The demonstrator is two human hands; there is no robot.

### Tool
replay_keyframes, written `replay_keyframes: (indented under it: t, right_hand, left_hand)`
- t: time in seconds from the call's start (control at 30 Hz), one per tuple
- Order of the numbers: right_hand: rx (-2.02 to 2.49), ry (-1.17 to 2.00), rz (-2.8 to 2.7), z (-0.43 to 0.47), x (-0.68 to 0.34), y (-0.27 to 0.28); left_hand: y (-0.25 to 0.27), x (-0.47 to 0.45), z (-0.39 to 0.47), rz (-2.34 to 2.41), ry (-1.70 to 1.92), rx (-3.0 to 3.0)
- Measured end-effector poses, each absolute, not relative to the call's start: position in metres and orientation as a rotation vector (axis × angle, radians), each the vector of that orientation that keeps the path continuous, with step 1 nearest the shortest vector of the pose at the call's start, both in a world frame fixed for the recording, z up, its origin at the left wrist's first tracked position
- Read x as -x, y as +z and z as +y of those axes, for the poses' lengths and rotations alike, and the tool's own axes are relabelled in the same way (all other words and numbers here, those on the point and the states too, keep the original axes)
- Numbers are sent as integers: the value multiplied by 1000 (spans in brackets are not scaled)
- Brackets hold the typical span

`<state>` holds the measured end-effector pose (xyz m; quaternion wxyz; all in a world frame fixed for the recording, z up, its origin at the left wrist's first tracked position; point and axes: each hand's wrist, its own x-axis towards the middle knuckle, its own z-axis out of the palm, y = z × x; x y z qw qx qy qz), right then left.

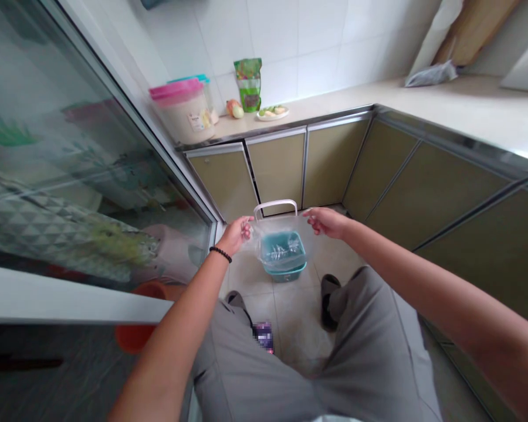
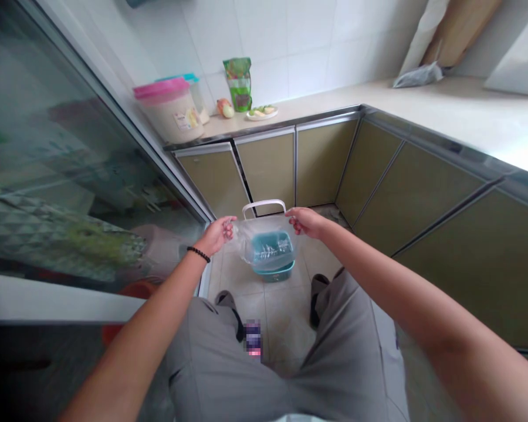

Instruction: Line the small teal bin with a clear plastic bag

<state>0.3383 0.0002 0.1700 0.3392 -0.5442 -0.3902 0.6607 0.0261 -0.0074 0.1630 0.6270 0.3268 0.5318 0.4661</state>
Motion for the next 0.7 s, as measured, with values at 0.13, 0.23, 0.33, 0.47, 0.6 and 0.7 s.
replay_keyframes:
  t: [0.13, 0.23, 0.33, 0.47, 0.6, 0.7]
  right_hand:
    - [1310, 1581, -1130, -3, -338, 268]
    - [1180, 1355, -1235, -19, -337, 350]
    - [1079, 1217, -1291, -47, -337, 422]
    - [1126, 1139, -1321, -86, -338, 474]
    - [1171, 1214, -1287, -113, -344, 473]
    - [1153, 1380, -1239, -125, -354, 447]
  left_hand:
    - [260, -44, 2, 1080, 1187, -928]
    - [348, -65, -8, 970, 1338, -1031]
    - [427, -84, -37, 842, 1467, -1112]
    - [488, -95, -86, 802, 1488, -1312]
    - [490, -90, -125, 786, 1465, -1363]
    - [468, -81, -146, 764, 1470, -1223]
